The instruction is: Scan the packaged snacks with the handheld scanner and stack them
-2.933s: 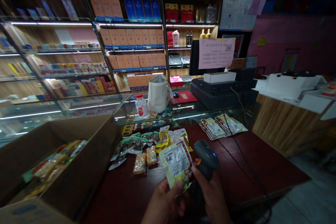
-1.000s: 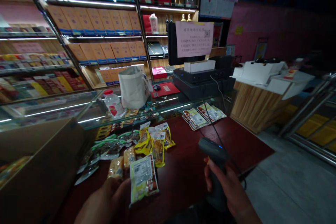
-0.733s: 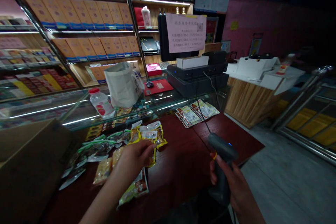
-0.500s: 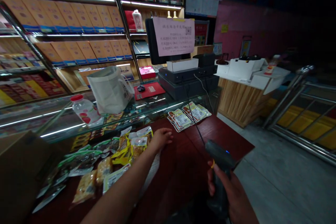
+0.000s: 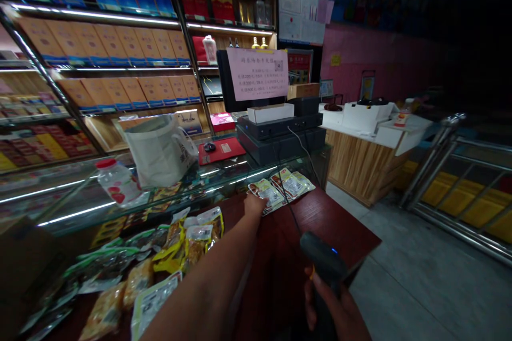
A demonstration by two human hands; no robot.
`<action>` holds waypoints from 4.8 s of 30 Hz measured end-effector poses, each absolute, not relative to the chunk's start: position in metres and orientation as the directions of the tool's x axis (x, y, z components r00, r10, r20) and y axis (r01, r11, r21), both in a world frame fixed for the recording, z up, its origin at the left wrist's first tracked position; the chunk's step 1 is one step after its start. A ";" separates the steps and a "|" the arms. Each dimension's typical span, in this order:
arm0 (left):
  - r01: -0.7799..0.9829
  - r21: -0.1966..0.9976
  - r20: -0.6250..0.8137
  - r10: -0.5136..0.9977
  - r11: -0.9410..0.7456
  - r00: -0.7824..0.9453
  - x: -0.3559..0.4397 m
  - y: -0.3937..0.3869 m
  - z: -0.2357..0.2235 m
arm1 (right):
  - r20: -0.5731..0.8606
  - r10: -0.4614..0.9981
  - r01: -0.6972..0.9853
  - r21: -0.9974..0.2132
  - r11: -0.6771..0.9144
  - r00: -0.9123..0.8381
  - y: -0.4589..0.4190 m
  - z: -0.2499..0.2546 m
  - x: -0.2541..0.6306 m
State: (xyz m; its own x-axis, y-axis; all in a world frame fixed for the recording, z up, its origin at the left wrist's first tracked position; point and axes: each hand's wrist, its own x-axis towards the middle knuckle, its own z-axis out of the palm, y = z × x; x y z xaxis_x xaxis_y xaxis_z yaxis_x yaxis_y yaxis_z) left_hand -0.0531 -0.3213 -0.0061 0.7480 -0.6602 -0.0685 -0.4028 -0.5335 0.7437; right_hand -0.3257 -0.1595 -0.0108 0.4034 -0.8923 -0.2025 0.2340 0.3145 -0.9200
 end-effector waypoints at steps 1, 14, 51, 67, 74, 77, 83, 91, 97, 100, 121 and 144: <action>-0.377 0.755 -0.087 -0.652 -0.537 0.753 -0.053 -0.322 -0.008 | -0.209 -0.890 0.227 -0.920 0.319 0.406 -0.160 -0.012 -0.326; 0.206 0.978 -0.157 -0.746 -0.027 0.648 -0.085 -0.244 0.011 | -0.211 -0.861 0.176 -0.930 0.323 0.463 -0.166 -0.031 -0.321; 0.084 0.979 -0.205 -0.869 -0.187 0.451 -0.065 0.005 0.034 | 0.070 -0.888 0.059 -0.997 -0.048 0.454 -0.162 0.038 -0.262; 0.250 0.966 -0.134 -0.702 0.065 0.699 -0.093 -0.010 -0.010 | -0.011 -0.784 0.058 -0.996 0.060 0.620 -0.079 0.032 -0.251; 0.106 0.994 -0.073 -0.680 0.007 0.729 -0.092 -0.008 -0.014 | -0.034 -0.723 0.037 -0.996 0.082 0.690 -0.077 0.034 -0.253; 0.068 0.998 -0.056 -0.681 -0.009 0.731 -0.091 -0.007 -0.016 | -0.043 -0.724 0.041 -0.994 0.097 0.688 -0.076 0.035 -0.253; 0.016 0.999 -0.038 -0.691 -0.038 0.722 -0.090 -0.007 -0.020 | -0.024 -0.736 0.052 -0.995 0.080 0.676 -0.076 0.034 -0.252; 0.357 0.934 -0.273 -0.673 -0.015 0.687 -0.096 0.000 -0.018 | -0.074 -0.728 0.044 -0.989 0.141 0.681 -0.084 0.029 -0.260; 0.599 0.800 -0.473 -0.569 0.043 0.673 -0.101 0.016 -0.016 | -0.133 -0.759 0.044 -0.977 0.208 0.637 -0.094 0.013 -0.269; 0.592 0.804 -0.487 -0.523 0.042 0.699 -0.100 0.014 -0.003 | -0.124 -0.764 0.070 -0.974 0.216 0.633 -0.096 0.009 -0.269; 0.306 0.905 -0.409 -0.410 -0.296 0.815 -0.050 0.037 0.004 | -0.157 -0.769 0.048 -0.970 0.237 0.619 -0.109 -0.006 -0.270; -0.412 0.752 -0.120 -0.722 -0.514 0.682 -0.030 -0.294 -0.022 | -0.249 -0.911 0.110 -0.948 0.299 0.329 -0.145 -0.015 -0.306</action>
State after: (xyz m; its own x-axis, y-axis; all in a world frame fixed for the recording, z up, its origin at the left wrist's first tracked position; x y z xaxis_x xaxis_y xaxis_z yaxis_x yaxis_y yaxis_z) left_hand -0.0300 -0.2936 -0.0225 0.6818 -0.7217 -0.1199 -0.4120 -0.5142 0.7522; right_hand -0.3065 -0.1452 -0.0147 0.3289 -0.9110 -0.2488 0.1102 0.2987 -0.9480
